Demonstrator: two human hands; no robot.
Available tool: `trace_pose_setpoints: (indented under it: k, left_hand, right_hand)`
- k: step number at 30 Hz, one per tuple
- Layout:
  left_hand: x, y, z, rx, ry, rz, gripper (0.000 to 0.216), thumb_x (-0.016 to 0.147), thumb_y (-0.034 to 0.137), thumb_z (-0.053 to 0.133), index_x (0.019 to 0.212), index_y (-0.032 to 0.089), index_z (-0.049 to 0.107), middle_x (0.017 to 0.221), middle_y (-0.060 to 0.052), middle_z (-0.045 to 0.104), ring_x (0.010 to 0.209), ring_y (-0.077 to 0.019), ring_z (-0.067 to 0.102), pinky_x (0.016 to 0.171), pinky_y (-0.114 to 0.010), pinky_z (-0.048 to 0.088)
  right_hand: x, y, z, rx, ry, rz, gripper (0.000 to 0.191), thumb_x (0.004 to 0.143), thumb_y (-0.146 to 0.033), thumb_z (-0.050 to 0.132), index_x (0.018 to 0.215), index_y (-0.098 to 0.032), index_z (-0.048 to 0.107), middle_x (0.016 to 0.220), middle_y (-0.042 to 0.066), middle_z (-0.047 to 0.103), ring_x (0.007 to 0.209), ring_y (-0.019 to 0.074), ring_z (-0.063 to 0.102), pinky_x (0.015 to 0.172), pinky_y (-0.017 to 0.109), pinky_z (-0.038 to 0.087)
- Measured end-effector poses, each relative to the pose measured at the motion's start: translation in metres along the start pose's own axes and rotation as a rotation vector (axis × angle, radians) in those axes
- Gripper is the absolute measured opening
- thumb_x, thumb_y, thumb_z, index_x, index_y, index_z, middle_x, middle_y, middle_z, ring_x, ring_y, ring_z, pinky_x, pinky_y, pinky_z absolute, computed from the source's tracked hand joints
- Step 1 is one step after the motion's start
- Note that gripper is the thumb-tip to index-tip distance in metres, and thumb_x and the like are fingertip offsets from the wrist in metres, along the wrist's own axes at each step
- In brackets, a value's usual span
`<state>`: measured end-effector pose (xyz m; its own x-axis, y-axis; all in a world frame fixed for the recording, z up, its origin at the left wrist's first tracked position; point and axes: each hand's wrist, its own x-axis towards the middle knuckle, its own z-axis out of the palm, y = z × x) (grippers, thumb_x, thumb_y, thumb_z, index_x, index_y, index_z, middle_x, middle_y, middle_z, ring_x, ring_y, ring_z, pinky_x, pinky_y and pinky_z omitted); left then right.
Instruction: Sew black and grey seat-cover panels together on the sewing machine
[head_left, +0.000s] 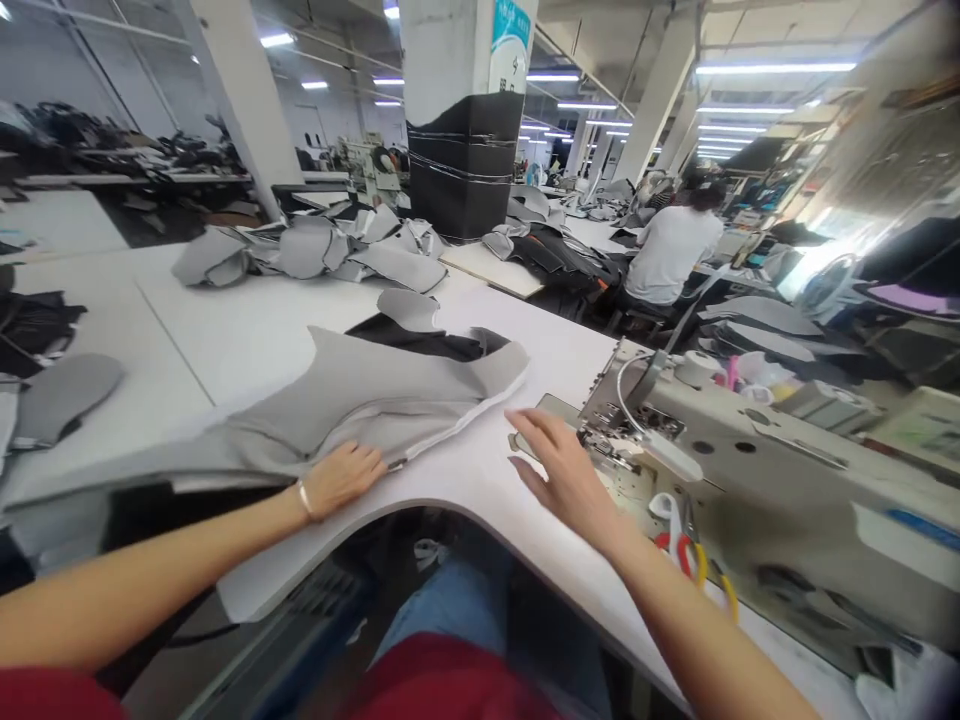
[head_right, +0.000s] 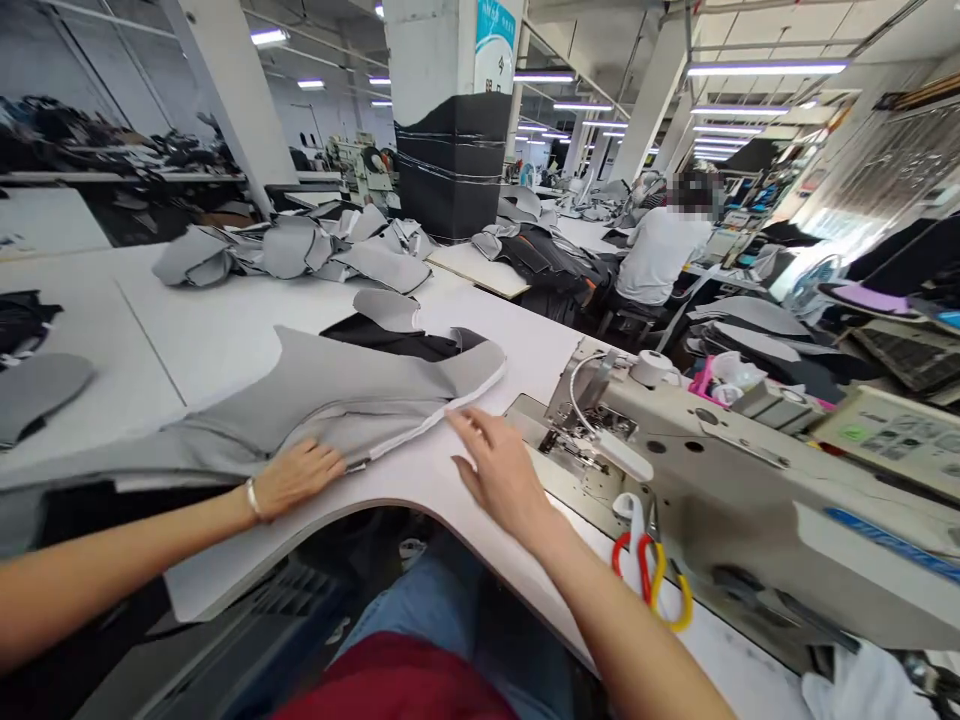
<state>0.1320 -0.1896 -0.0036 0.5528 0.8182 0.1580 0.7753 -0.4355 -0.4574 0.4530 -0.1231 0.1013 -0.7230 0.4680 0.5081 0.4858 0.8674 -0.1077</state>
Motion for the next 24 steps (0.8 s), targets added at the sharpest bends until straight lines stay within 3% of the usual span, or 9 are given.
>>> trace_pose_setpoints:
  k: [4,6,8,12,16,19,21,22,24]
  left_hand:
    - [-0.05,0.001,-0.021,0.008,0.063,0.08,0.016,0.082,0.01,0.038,0.074,0.017,0.049,0.064,0.0,0.048,0.06,-0.0136,0.04,0.061,-0.032,0.03]
    - [-0.062,-0.019,-0.031,0.028,0.066,0.098,0.015,0.083,0.011,0.038,0.076,0.018,0.05,0.066,0.0,0.048,0.061,-0.0131,0.041,0.064,-0.032,0.032]
    - [-0.063,-0.052,-0.042,0.091,0.066,0.09,0.016,0.083,0.012,0.037,0.078,0.018,0.051,0.068,-0.001,0.049,0.063,-0.0131,0.042,0.065,-0.031,0.033]
    - [-0.043,-0.138,-0.076,0.28,0.093,-0.005,0.019,0.085,0.016,0.034,0.078,0.018,0.051,0.067,0.0,0.048,0.066,-0.0124,0.042,0.066,-0.03,0.034]
    - [-0.024,-0.21,-0.099,0.429,0.194,-0.151,0.017,0.085,0.021,0.036,0.081,0.018,0.052,0.075,0.001,0.05,0.079,-0.0118,0.042,0.082,-0.032,0.035]
    - [-0.027,-0.241,-0.078,0.336,0.32,-0.353,0.018,0.084,0.019,0.036,0.083,0.014,0.053,0.092,-0.002,0.053,0.096,-0.0129,0.039,0.093,-0.035,0.03]
    - [-0.034,-0.246,-0.049,0.132,0.241,-0.527,0.021,0.084,0.017,0.034,0.088,0.009,0.053,0.102,-0.007,0.053,0.105,-0.0158,0.037,0.094,-0.038,0.029]
    - [-0.039,-0.245,-0.033,-0.005,0.174,-0.627,0.023,0.084,0.016,0.032,0.092,0.007,0.052,0.106,-0.01,0.052,0.108,-0.0174,0.036,0.094,-0.039,0.029]
    - [-0.047,-0.236,-0.006,-0.24,0.105,-0.846,0.029,0.085,0.017,0.03,0.1,0.002,0.048,0.11,-0.013,0.051,0.111,-0.0196,0.035,0.093,-0.039,0.031]
  right_hand:
    - [0.045,0.062,0.08,-0.247,-0.279,0.217,0.088,0.061,-0.014,0.064,0.133,-0.018,0.014,0.137,0.017,0.017,0.123,0.0312,0.021,0.09,0.047,0.03]
    - [0.056,0.08,0.105,-0.298,-0.392,0.211,0.099,0.054,-0.013,0.068,0.134,-0.018,0.009,0.135,0.018,0.022,0.123,0.032,0.021,0.093,0.05,0.023]
    - [0.063,0.083,0.12,-0.295,-0.51,0.183,0.092,0.056,-0.015,0.066,0.132,-0.015,0.015,0.124,0.018,0.04,0.114,0.0311,0.035,0.092,0.05,0.025]
    - [0.063,0.039,0.135,-0.239,-0.699,0.115,0.057,0.065,-0.026,0.057,0.116,-0.005,0.04,0.087,0.017,0.061,0.082,0.0277,0.058,0.076,0.039,0.038]
    - [0.046,-0.047,0.127,-0.042,-0.724,-0.078,0.057,0.069,-0.032,0.051,0.115,0.0,0.04,0.084,0.018,0.062,0.07,0.0265,0.06,0.065,0.035,0.042]
    - [0.034,-0.099,0.108,0.394,-0.795,-0.385,0.067,0.069,-0.045,0.052,0.122,-0.009,0.034,0.094,0.012,0.061,0.073,0.0203,0.06,0.061,0.026,0.043]
    - [0.035,-0.109,0.095,0.589,-0.725,-0.583,0.054,0.075,-0.041,0.048,0.123,-0.018,0.035,0.106,0.007,0.057,0.086,0.0157,0.057,0.069,0.022,0.041]
    - [0.037,-0.106,0.09,0.612,-0.665,-0.592,0.046,0.079,-0.037,0.044,0.121,-0.021,0.037,0.107,0.005,0.056,0.09,0.0139,0.056,0.074,0.021,0.039]
    - [0.047,-0.085,0.085,0.505,-0.516,-0.413,0.034,0.083,-0.029,0.039,0.116,-0.022,0.042,0.103,0.004,0.058,0.092,0.0138,0.054,0.081,0.025,0.036]
